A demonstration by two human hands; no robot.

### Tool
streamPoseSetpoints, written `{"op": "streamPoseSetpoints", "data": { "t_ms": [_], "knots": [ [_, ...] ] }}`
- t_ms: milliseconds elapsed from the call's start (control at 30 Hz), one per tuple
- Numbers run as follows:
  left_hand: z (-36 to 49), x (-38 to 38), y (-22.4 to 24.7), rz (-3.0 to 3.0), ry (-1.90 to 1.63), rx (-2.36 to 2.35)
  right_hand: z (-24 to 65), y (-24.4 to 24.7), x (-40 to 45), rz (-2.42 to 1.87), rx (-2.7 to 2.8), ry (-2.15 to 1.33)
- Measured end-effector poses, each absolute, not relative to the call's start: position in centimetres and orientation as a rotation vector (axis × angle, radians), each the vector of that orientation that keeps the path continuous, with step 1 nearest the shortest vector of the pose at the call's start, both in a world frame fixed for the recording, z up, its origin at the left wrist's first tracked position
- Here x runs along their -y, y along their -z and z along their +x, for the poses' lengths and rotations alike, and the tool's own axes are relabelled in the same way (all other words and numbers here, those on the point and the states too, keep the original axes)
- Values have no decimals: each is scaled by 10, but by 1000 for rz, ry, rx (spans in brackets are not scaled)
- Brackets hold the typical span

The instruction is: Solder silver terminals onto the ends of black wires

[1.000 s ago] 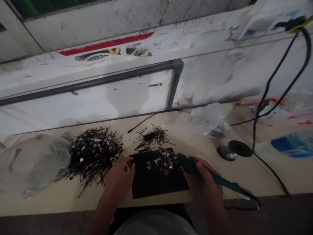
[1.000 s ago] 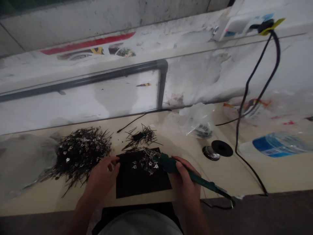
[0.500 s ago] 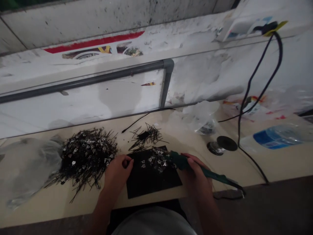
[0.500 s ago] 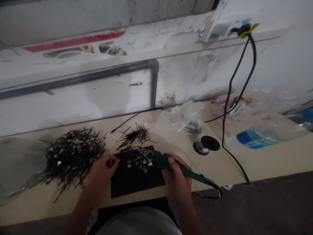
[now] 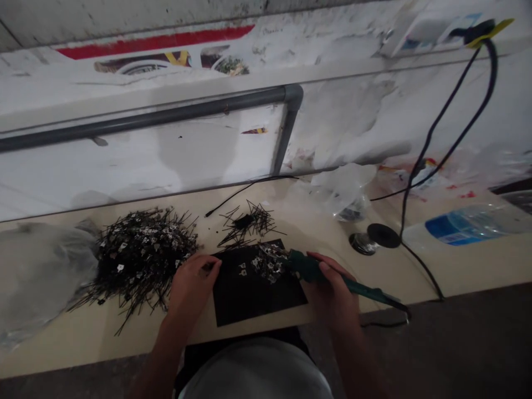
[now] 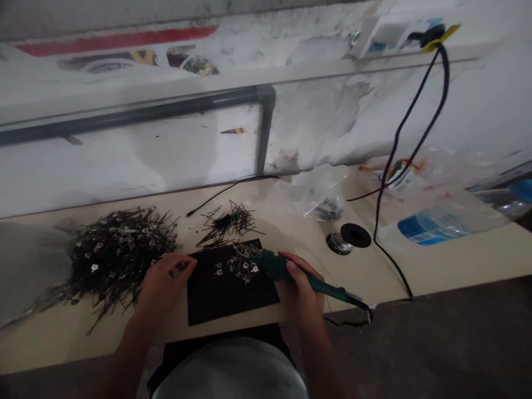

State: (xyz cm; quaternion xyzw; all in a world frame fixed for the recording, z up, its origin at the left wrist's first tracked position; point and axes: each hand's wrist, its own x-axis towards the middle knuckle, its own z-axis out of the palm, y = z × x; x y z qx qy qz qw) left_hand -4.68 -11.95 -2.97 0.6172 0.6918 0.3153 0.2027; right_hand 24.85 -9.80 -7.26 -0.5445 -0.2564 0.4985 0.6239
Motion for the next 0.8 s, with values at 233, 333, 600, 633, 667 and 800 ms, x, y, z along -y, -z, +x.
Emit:
{"op": "streamPoseSetpoints", "data": {
  "t_ms": [233, 333, 600, 633, 667, 800],
  "knots": [
    [-50, 132, 33, 1896, -797, -1772, 255, 61, 122, -1339, 810, -1134],
    [-47, 142, 40, 2089, -740, -1762, 252, 43, 140, -1372, 1067, -1032],
    [-35, 146, 54, 2252, -891, -1732, 230, 14, 146, -1120, 1821, -673],
    [-35, 145, 55, 2255, -904, -1733, 229, 14, 146, -1122, 1853, -639],
    [-35, 145, 56, 2256, -915, -1733, 228, 14, 145, -1125, 1882, -610],
    [-34, 144, 61, 2266, -957, -1718, 229, 14, 144, -1129, 1958, -546]
  ]
}}
